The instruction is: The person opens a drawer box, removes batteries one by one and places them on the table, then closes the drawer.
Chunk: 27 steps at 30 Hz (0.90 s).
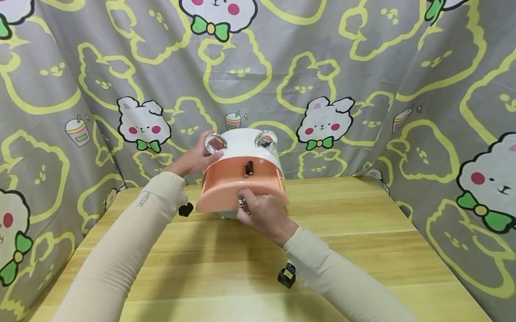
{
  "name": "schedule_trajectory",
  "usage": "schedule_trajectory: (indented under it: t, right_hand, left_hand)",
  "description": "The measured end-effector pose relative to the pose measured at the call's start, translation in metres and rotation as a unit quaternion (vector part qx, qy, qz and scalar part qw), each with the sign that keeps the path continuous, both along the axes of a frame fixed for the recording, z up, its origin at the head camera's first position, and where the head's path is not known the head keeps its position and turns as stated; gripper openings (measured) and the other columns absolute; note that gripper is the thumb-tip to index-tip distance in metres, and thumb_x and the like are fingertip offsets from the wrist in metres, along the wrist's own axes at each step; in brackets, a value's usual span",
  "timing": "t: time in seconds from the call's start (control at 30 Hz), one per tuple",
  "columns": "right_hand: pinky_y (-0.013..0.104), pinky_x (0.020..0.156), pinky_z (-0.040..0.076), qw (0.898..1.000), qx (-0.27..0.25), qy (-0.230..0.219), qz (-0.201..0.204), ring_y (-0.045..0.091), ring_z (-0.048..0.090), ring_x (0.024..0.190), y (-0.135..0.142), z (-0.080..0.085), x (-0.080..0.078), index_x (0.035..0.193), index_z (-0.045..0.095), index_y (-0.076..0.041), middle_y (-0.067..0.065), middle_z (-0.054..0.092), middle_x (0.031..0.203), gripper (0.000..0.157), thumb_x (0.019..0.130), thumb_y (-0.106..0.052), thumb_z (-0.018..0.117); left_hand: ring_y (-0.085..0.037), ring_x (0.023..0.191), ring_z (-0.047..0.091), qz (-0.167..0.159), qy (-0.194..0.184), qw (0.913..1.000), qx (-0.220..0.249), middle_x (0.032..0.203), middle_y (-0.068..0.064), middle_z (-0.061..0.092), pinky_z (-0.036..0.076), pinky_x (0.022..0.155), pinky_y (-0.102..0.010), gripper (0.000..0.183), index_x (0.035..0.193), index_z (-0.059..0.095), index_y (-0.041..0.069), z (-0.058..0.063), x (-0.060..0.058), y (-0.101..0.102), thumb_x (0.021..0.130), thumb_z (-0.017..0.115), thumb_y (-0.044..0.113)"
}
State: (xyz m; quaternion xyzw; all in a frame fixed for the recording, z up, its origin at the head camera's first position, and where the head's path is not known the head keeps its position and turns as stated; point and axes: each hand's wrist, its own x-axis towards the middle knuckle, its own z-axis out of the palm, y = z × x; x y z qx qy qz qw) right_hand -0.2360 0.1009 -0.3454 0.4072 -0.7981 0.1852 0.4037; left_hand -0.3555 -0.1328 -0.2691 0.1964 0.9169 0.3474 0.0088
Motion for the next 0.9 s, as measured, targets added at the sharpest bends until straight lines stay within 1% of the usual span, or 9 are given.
schedule_trajectory:
  t: [0.27, 0.5, 0.73, 0.9]
  right_hand:
    - [0.012, 0.042, 0.034, 1.000, 0.000, 0.003, 0.002, 0.001, 0.050, 0.048, 0.0006, -0.0003, 0.0027, 0.089, 0.057, -0.006, -0.004, 0.059, 0.064, 0.022, 0.070, -0.003, 0.067]
    - [0.012, 0.042, 0.033, 1.000, 0.000, 0.006, 0.001, 0.001, 0.048, 0.047, 0.0001, -0.0036, 0.0048, 0.089, 0.056, -0.006, -0.004, 0.058, 0.063, 0.023, 0.069, -0.003, 0.068]
    - [0.012, 0.042, 0.033, 1.000, 0.002, -0.001, -0.001, 0.001, 0.049, 0.048, 0.0008, -0.0046, 0.0064, 0.089, 0.056, -0.006, -0.004, 0.057, 0.064, 0.023, 0.069, -0.002, 0.067]
    - [0.011, 0.042, 0.032, 1.000, 0.007, -0.007, -0.001, 0.001, 0.048, 0.048, 0.0015, -0.0042, 0.0083, 0.090, 0.056, -0.006, -0.004, 0.057, 0.064, 0.023, 0.070, -0.002, 0.067]
  left_hand:
    - [-0.040, 0.119, 0.050, 0.003, -0.001, 1.0000, -0.003, 0.135, -0.024, 0.048, 0.035, 0.103, -0.054, 0.085, 0.153, 0.002, 0.029, -0.0002, -0.0012, -0.0005, 0.093, 0.057, 0.052]
    - [-0.041, 0.119, 0.050, 0.000, 0.007, 1.0000, -0.002, 0.135, -0.025, 0.047, 0.035, 0.103, -0.053, 0.084, 0.153, 0.002, 0.027, -0.0011, -0.0006, 0.0004, 0.093, 0.057, 0.049]
    - [-0.040, 0.116, 0.051, 0.005, 0.000, 1.0000, -0.001, 0.134, -0.025, 0.048, 0.036, 0.102, -0.053, 0.084, 0.153, 0.002, 0.028, -0.0009, 0.0000, 0.0013, 0.093, 0.057, 0.050]
    - [-0.041, 0.119, 0.050, 0.007, -0.004, 1.0000, 0.001, 0.137, -0.025, 0.046, 0.036, 0.103, -0.054, 0.085, 0.153, 0.000, 0.029, -0.0008, 0.0001, 0.0018, 0.093, 0.057, 0.051]
